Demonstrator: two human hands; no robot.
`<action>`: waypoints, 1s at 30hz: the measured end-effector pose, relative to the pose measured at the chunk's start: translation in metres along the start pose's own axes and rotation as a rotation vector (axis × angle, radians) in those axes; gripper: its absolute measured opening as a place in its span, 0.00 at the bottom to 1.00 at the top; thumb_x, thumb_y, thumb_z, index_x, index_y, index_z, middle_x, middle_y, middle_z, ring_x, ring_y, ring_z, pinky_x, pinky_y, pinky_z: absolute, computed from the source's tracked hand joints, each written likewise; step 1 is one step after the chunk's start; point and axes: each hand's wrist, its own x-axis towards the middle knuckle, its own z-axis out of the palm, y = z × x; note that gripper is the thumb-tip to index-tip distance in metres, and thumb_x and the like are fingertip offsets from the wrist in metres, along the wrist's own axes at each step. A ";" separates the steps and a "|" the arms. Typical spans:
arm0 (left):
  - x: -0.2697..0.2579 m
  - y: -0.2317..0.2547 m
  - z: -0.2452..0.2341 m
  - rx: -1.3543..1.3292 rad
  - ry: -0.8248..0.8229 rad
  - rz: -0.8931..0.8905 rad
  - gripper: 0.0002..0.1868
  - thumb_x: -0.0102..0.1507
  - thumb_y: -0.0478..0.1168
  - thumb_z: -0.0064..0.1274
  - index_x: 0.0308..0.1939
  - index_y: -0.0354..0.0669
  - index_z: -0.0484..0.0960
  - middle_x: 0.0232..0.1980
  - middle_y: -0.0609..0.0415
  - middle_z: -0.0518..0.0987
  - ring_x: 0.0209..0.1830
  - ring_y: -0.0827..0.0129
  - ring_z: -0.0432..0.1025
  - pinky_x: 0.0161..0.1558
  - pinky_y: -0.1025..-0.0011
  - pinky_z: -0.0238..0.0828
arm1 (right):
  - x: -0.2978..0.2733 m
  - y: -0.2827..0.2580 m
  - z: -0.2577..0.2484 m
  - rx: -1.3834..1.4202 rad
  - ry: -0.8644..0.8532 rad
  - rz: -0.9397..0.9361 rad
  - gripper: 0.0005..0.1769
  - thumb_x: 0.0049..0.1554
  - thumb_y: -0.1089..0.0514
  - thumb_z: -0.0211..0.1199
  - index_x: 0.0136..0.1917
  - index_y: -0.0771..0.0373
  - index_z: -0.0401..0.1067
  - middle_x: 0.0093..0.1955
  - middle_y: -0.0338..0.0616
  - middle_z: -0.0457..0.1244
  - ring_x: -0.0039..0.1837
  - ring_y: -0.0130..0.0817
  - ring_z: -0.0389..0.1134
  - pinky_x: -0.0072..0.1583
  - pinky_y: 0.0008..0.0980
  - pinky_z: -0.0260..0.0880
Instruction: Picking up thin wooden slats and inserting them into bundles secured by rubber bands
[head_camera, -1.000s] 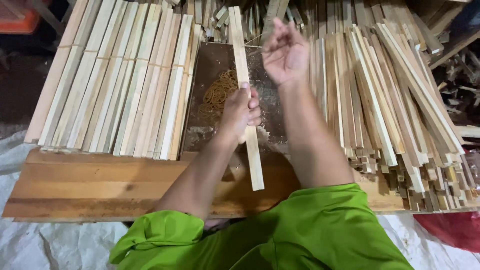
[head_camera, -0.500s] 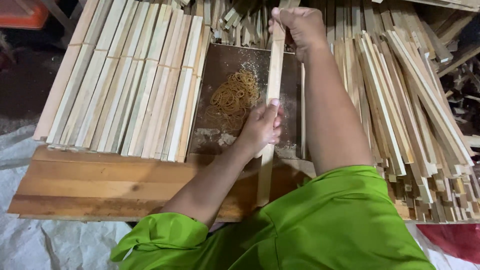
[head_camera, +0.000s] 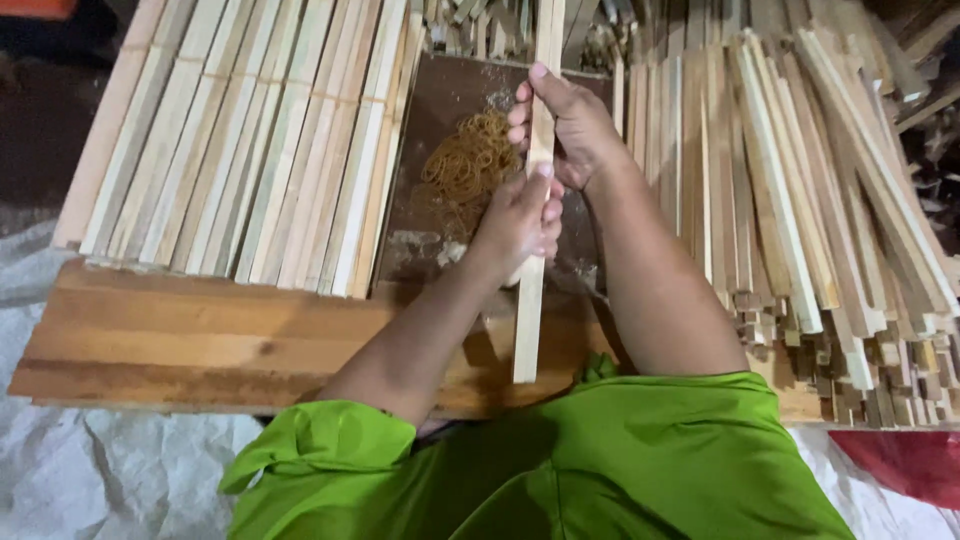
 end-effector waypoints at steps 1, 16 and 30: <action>-0.002 0.001 0.000 -0.003 0.003 -0.007 0.22 0.70 0.60 0.38 0.39 0.46 0.68 0.28 0.63 0.65 0.18 0.78 0.55 0.18 0.77 0.52 | -0.008 -0.002 0.002 0.003 0.003 0.007 0.14 0.59 0.47 0.64 0.46 0.60 0.74 0.38 0.44 0.70 0.36 0.31 0.72 0.38 0.27 0.75; -0.015 -0.009 0.017 0.231 -0.293 -0.050 0.22 0.73 0.55 0.33 0.49 0.39 0.71 0.29 0.58 0.65 0.19 0.77 0.55 0.19 0.76 0.57 | -0.015 -0.070 -0.027 0.199 0.506 -0.265 0.23 0.72 0.51 0.43 0.38 0.61 0.64 0.26 0.34 0.55 0.25 0.21 0.53 0.30 0.20 0.62; -0.013 -0.013 0.018 0.099 -0.243 -0.052 0.21 0.72 0.56 0.36 0.46 0.41 0.69 0.31 0.61 0.66 0.20 0.77 0.56 0.19 0.77 0.57 | -0.030 -0.052 -0.014 0.113 0.223 -0.217 0.21 0.71 0.48 0.37 0.57 0.62 0.67 0.31 0.36 0.61 0.30 0.23 0.62 0.38 0.27 0.77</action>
